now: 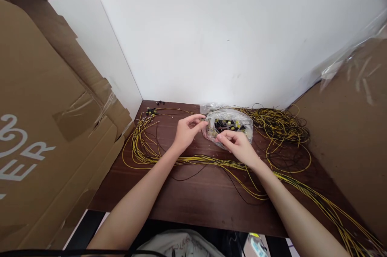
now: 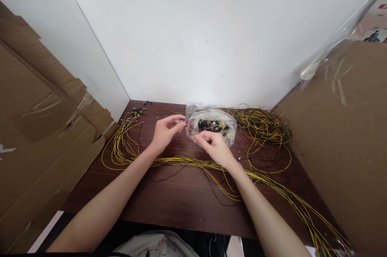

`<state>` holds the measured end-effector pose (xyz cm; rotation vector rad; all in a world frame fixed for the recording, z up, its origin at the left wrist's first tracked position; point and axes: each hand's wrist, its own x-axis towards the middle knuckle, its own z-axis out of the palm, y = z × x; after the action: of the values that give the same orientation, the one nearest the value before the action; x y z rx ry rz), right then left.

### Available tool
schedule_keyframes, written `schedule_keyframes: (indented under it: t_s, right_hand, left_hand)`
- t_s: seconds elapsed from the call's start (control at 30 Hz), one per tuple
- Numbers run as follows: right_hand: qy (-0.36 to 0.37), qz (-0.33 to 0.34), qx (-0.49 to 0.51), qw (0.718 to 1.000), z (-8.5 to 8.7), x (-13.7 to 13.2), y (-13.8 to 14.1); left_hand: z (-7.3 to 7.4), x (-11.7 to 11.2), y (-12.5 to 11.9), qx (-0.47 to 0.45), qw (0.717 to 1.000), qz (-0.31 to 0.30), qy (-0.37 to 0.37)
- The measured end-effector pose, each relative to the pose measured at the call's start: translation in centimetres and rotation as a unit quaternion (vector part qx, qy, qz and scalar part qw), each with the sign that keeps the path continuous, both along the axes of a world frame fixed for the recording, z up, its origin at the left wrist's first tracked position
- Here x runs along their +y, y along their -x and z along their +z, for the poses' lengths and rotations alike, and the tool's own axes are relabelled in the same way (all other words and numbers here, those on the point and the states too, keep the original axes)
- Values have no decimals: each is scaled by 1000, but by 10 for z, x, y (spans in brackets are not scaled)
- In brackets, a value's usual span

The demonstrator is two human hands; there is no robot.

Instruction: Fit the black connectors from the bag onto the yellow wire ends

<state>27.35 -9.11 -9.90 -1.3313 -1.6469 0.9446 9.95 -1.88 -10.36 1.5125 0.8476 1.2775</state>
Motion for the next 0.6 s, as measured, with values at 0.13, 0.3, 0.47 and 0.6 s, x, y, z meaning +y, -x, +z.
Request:
schedule_keyframes:
  t_s: [0.13, 0.3, 0.47, 0.6]
  right_hand:
    - [9, -14, 84, 996, 14, -4, -12]
    - [-27, -20, 230, 973, 39, -2, -39]
    - [-66, -103, 248, 961, 81, 6, -75]
    - [-90, -214, 182, 956, 112, 8, -108]
  left_hand:
    - [11, 19, 25, -1, 996, 85, -9]
    - [20, 40, 61, 98, 970, 210, -73]
    - [27, 58, 92, 235, 914, 302, -136]
    - [30, 70, 110, 335, 858, 353, -165]
